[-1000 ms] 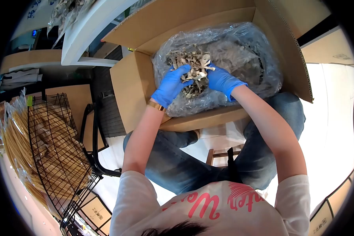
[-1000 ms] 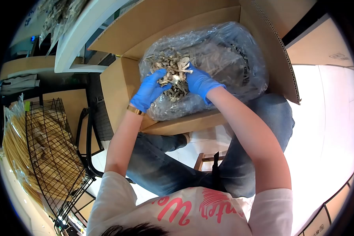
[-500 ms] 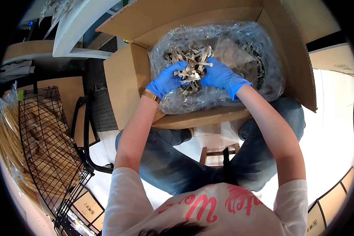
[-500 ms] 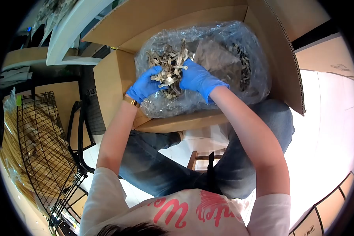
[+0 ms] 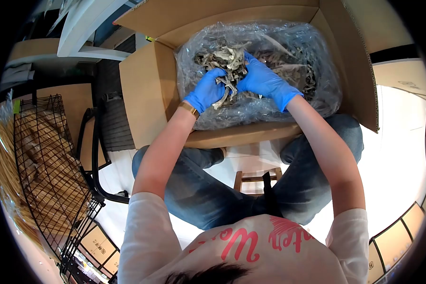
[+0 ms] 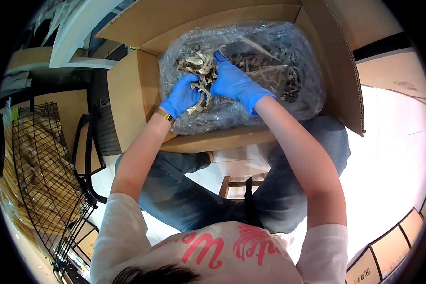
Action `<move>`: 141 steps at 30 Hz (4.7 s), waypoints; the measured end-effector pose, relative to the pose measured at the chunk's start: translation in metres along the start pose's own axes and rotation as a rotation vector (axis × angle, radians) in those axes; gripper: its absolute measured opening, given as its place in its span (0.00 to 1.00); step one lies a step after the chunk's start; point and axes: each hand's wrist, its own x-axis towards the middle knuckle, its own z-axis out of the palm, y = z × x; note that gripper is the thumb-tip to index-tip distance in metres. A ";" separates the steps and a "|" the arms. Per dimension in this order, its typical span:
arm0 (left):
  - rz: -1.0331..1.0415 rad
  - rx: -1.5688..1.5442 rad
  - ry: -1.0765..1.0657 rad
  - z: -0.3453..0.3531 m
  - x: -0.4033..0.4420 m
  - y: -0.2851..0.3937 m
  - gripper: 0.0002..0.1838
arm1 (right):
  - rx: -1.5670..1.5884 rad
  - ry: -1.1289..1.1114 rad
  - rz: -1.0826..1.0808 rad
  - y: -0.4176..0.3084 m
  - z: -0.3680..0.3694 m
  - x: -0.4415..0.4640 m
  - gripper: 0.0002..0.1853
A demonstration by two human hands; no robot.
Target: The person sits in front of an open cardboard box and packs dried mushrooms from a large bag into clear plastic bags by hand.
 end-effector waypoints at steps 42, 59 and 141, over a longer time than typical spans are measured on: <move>0.166 0.553 0.170 0.043 0.003 -0.011 0.14 | -0.839 0.160 -0.063 -0.018 -0.023 -0.005 0.49; 0.071 0.741 0.111 0.038 -0.005 -0.005 0.15 | -0.760 0.122 -0.176 -0.040 -0.016 -0.008 0.21; 0.041 2.260 0.594 0.007 0.069 -0.041 0.61 | -0.305 0.551 -0.321 -0.078 -0.147 -0.050 0.03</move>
